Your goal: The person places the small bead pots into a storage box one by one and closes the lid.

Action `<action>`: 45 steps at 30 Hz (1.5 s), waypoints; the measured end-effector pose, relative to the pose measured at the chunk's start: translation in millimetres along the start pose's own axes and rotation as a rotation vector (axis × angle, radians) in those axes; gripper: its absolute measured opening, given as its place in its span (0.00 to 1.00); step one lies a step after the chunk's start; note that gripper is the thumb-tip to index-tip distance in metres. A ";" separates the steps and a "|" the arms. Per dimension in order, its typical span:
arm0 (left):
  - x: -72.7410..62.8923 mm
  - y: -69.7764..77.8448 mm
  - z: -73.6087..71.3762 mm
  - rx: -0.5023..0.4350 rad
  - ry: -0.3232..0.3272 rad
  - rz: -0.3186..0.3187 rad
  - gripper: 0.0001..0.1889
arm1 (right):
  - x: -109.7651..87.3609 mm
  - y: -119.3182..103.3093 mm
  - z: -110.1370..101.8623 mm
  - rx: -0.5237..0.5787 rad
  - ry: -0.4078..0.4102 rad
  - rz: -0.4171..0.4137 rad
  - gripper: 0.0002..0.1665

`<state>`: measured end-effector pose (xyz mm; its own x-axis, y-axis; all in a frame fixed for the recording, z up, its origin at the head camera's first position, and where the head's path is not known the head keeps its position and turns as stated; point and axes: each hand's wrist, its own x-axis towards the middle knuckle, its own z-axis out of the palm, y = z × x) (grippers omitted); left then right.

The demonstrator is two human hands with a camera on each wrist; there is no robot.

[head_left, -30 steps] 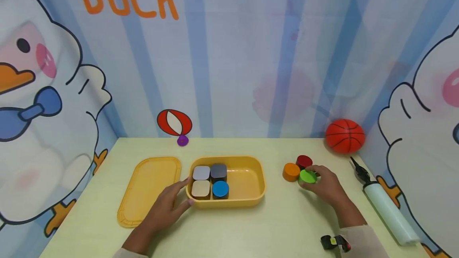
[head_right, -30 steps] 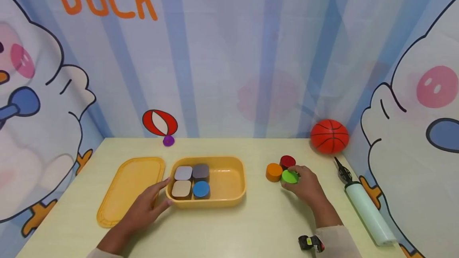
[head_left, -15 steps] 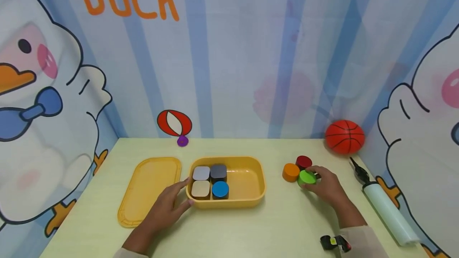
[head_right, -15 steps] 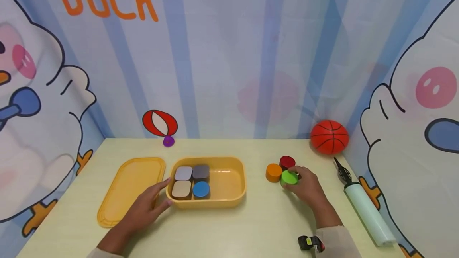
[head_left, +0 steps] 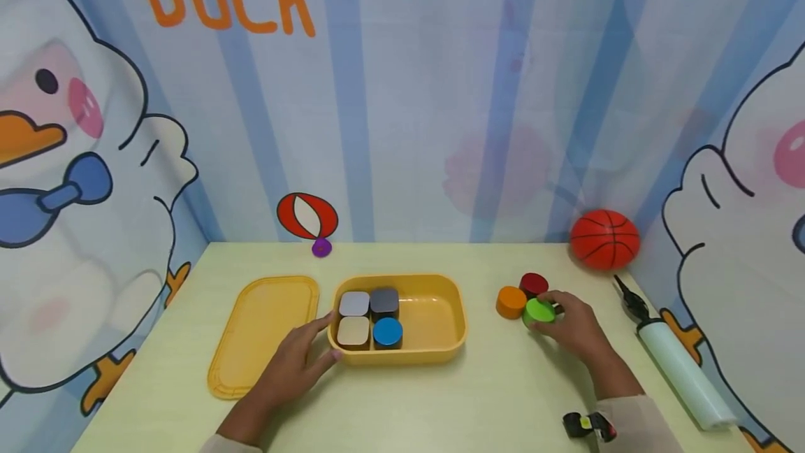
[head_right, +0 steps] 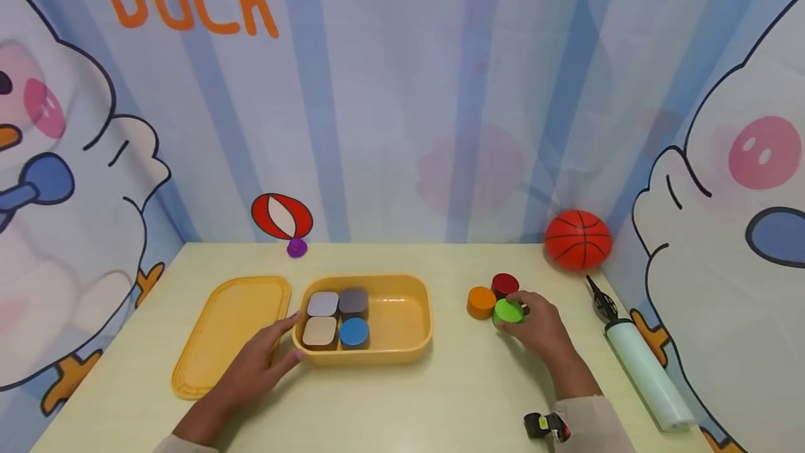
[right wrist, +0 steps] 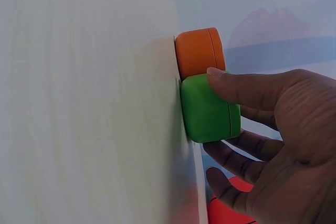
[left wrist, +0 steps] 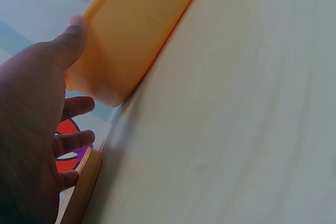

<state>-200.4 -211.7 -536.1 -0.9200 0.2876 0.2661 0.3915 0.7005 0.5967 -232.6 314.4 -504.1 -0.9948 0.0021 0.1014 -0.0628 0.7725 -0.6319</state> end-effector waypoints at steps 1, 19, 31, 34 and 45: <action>0.5 0.3 0.0 0.001 -0.002 0.000 0.37 | -0.2 0.3 -0.2 0.003 0.000 0.002 0.33; 1.7 0.6 1.0 0.010 -0.013 -0.041 0.37 | -1.0 -2.3 -4.1 0.009 0.003 -0.023 0.34; 1.0 1.8 1.7 0.006 -0.010 -0.035 0.37 | -6.2 -17.1 -25.8 0.013 0.098 -0.103 0.32; 1.2 2.1 1.3 0.006 -0.010 -0.033 0.37 | -6.3 -21.8 -27.2 0.017 0.135 -0.141 0.30; -0.5 0.7 2.2 0.001 -0.010 -0.040 0.36 | -9.4 -34.9 -22.2 0.056 0.214 -0.250 0.26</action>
<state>-199.7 -209.8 -537.5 -0.9352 0.2659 0.2340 0.3542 0.7124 0.6059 -219.3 301.5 -466.0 -0.9091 -0.0454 0.4140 -0.3132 0.7296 -0.6079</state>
